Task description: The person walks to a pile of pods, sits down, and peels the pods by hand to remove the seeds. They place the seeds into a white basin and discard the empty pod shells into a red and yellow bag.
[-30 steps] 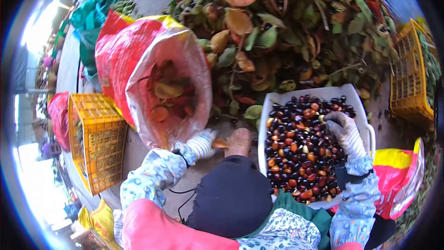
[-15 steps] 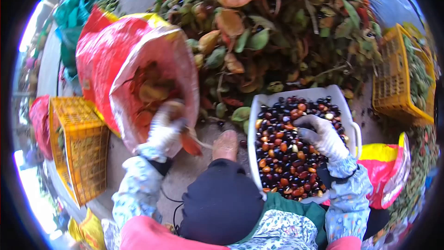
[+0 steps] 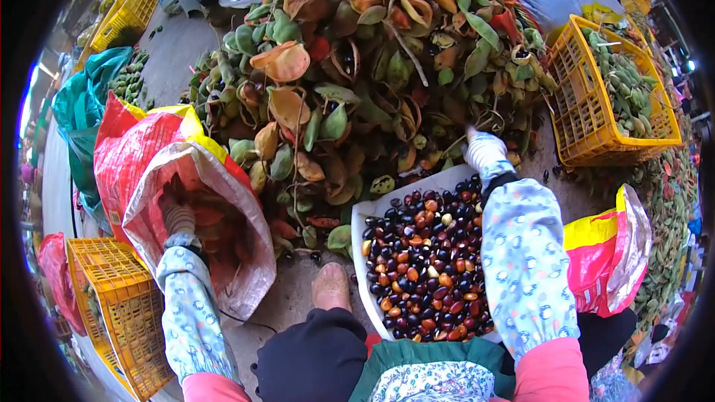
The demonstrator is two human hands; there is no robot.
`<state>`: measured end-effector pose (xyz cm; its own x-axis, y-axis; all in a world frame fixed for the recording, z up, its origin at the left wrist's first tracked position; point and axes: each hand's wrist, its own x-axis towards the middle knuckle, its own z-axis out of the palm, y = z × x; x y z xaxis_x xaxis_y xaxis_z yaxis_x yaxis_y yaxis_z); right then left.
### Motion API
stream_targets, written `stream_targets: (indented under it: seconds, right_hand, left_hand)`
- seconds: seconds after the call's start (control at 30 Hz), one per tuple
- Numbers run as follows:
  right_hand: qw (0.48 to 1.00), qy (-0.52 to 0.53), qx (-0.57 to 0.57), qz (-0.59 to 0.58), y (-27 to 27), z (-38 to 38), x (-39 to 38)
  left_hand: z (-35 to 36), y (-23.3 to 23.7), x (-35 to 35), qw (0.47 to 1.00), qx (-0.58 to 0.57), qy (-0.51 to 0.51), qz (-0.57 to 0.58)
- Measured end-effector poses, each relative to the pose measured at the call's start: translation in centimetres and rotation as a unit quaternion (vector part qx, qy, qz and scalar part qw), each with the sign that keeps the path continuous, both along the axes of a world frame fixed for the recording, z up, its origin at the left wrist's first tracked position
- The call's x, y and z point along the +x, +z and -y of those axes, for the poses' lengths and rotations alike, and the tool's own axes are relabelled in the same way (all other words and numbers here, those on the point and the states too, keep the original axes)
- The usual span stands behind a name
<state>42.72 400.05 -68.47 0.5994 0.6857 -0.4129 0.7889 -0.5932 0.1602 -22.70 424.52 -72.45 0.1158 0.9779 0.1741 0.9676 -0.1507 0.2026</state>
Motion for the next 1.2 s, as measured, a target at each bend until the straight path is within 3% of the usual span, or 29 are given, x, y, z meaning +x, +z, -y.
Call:
stream_targets:
  seconds: [0.07, 0.1, 0.13, 0.2, 0.23, 0.27, 0.3, 0.33, 0.37, 0.4, 0.43, 0.47, 0.53, 0.57, 0.67, 0.73, 0.8, 0.87, 0.93, 0.97, 1.0, 1.03, 1.07, 1.13, 1.17, 1.2]
  right_hand:
    - [0.997, -0.034, -0.073, -0.017, 1.4, -0.4, -0.7]
    - [0.999, -0.021, -0.024, -0.012, 2.8, 0.2, -1.5]
    - [0.999, -0.023, -0.024, -0.013, 4.0, 0.4, -2.0]
    - [0.995, 0.018, -0.088, -0.042, 5.2, 0.8, -2.6]
    - [0.997, 0.031, -0.064, -0.021, 5.3, 1.7, -3.4]
    - [0.998, 0.032, -0.061, -0.010, 5.6, 2.4, -4.0]
    - [0.999, 0.031, -0.039, -0.013, 6.4, 3.3, -4.5]
    - [0.999, 0.031, -0.016, -0.016, 7.5, 4.2, -4.9]
    - [0.999, 0.041, 0.024, -0.021, 8.9, 4.9, -5.3]
    - [0.995, 0.045, 0.083, -0.018, 9.8, 5.7, -5.5]
    - [0.977, 0.059, 0.201, -0.033, 10.9, 6.6, -5.6]
    - [0.945, 0.072, 0.314, -0.046, 12.1, 7.4, -5.6]
    - [0.911, 0.032, 0.398, -0.101, 15.6, 7.3, -5.8]
    - [0.912, 0.078, 0.390, -0.096, 17.2, 7.4, -5.5]
    - [0.889, -0.014, 0.366, -0.275, 19.1, 8.8, -7.6]
    - [0.811, -0.067, 0.365, -0.453, 18.7, 10.1, -9.5]
    - [0.801, -0.175, 0.256, -0.511, 18.2, 11.5, -11.0]
    - [0.736, -0.235, 0.224, -0.594, 18.6, 11.6, -13.7]
    - [0.740, -0.199, 0.196, -0.612, 15.3, 12.5, -14.0]
    - [0.806, -0.075, 0.291, -0.509, 13.7, 12.6, -14.1]
    - [0.841, 0.053, 0.377, -0.386, 13.1, 12.2, -14.4]
    - [0.824, 0.042, 0.426, -0.372, 13.1, 12.1, -14.5]
    - [0.857, 0.018, 0.359, -0.370, 14.0, 12.1, -13.9]
    - [0.773, -0.082, 0.371, -0.508, 12.8, 11.9, -14.3]
    - [0.812, -0.052, 0.310, -0.492, 12.9, 12.0, -14.5]
    - [0.846, -0.021, 0.248, -0.472, 13.8, 11.7, -15.0]
  left_hand:
    - [-2.0, -1.5, 1.4, 0.998, -0.033, 0.045, -0.034]
    - [0.7, 4.2, 7.8, 0.977, -0.127, 0.172, 0.019]
    - [0.8, 4.2, 8.3, 0.977, -0.128, 0.170, 0.018]
    - [2.2, 3.4, 8.2, 0.992, -0.076, 0.028, 0.100]
    - [4.4, 2.2, 9.6, 0.991, 0.077, 0.096, 0.061]
    - [7.6, 5.4, 13.1, 0.990, 0.098, 0.045, 0.095]
    - [10.0, 5.7, 15.0, 0.986, 0.123, 0.020, 0.112]
    - [11.9, 6.7, 16.1, 0.964, 0.041, -0.060, 0.255]
    - [13.7, 7.4, 18.3, 0.926, 0.099, -0.169, 0.323]
    - [16.1, 9.5, 21.3, 0.897, 0.075, -0.199, 0.388]
    - [17.2, 9.0, 22.7, 0.830, 0.017, -0.237, 0.504]
    - [17.5, 9.9, 23.1, 0.856, -0.054, -0.289, 0.425]
    - [18.6, 12.5, 26.3, 0.834, -0.164, -0.397, 0.346]
    - [19.2, 12.9, 27.8, 0.811, -0.320, -0.360, 0.332]
    - [21.0, 10.9, 31.7, 0.664, -0.514, -0.308, 0.448]
    - [21.9, 10.5, 33.8, 0.579, -0.539, -0.352, 0.501]
    - [22.6, 12.1, 35.0, 0.409, -0.623, -0.364, 0.558]
    - [23.8, 12.2, 34.0, 0.236, -0.741, -0.206, 0.595]
    - [23.8, 14.0, 33.3, 0.273, -0.746, -0.204, 0.572]
    - [24.0, 13.2, 33.2, 0.314, -0.736, -0.179, 0.572]
    - [24.1, 12.6, 33.1, 0.355, -0.724, -0.155, 0.571]
    - [24.2, 12.7, 33.2, 0.373, -0.677, -0.157, 0.615]
    - [24.0, 11.9, 33.4, 0.396, -0.665, -0.152, 0.614]
    - [23.5, 11.3, 34.1, 0.435, -0.636, -0.093, 0.630]
    - [23.8, 11.2, 34.4, 0.477, -0.592, -0.072, 0.646]
    - [23.8, 11.0, 34.8, 0.475, -0.592, -0.071, 0.647]
